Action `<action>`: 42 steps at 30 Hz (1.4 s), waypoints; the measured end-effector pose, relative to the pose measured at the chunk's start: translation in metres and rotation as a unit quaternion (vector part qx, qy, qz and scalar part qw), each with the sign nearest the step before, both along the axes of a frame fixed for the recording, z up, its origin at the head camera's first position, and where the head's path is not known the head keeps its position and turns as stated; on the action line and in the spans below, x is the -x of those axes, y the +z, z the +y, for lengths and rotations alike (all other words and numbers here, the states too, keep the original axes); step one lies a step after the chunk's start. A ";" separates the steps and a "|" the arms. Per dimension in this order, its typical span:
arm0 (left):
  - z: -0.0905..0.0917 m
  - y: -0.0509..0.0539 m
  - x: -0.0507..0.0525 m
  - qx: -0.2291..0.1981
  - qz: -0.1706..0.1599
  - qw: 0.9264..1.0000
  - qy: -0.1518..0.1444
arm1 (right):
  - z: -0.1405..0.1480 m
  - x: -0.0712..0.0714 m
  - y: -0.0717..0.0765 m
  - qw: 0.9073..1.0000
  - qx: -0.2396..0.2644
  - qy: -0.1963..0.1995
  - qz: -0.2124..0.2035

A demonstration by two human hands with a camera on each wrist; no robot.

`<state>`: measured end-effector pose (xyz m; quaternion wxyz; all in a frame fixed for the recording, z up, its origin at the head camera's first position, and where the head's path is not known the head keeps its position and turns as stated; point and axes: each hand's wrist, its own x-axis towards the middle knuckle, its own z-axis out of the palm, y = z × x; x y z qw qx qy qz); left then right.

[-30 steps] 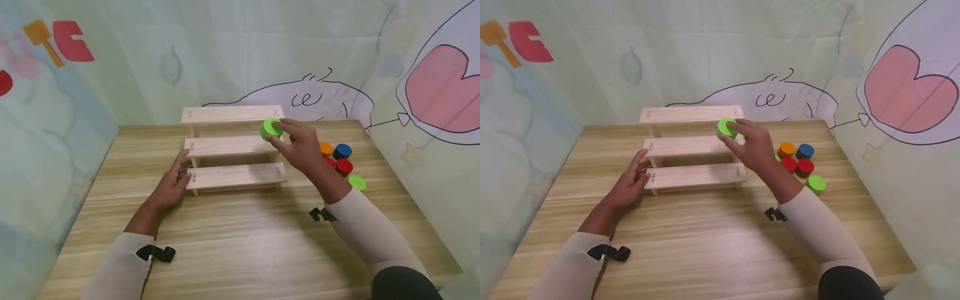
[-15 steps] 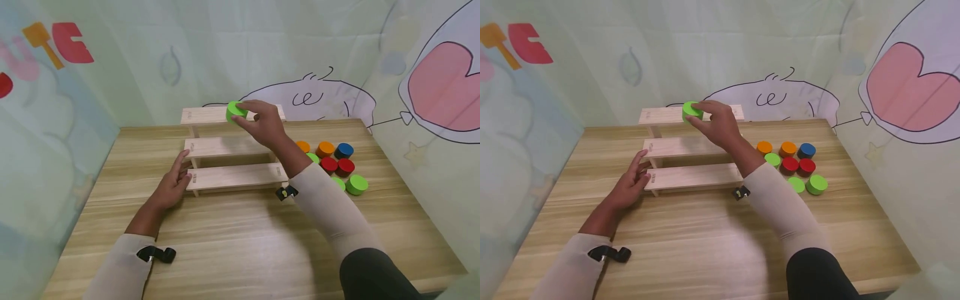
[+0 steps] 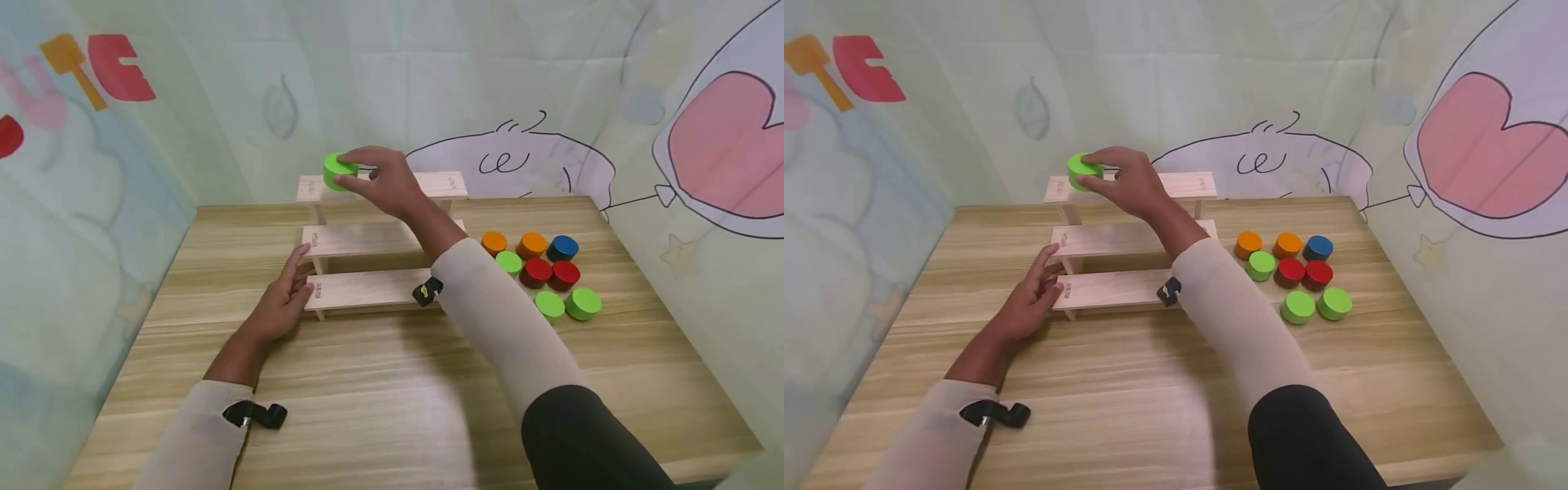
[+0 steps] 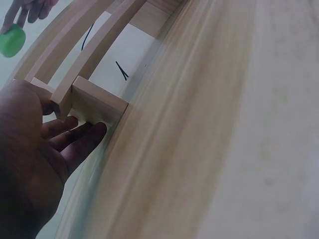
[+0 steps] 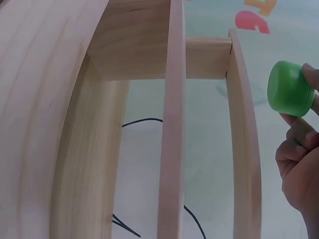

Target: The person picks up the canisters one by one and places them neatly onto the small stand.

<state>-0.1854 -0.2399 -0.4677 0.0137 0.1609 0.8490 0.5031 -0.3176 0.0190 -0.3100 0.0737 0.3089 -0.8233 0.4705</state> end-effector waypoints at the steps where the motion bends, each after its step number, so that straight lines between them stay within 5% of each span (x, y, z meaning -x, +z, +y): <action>1: 0.000 -0.001 0.000 0.000 0.001 1.000 -0.001 | -0.002 0.002 -0.001 1.000 0.001 0.002 -0.013; 11: 0.000 0.000 0.000 0.007 0.013 1.000 -0.005 | -0.020 0.019 -0.011 0.997 0.037 0.014 -0.068; 42: 0.001 -0.002 0.000 0.021 0.022 0.999 0.008 | -0.027 0.015 -0.010 0.993 -0.035 -0.026 -0.107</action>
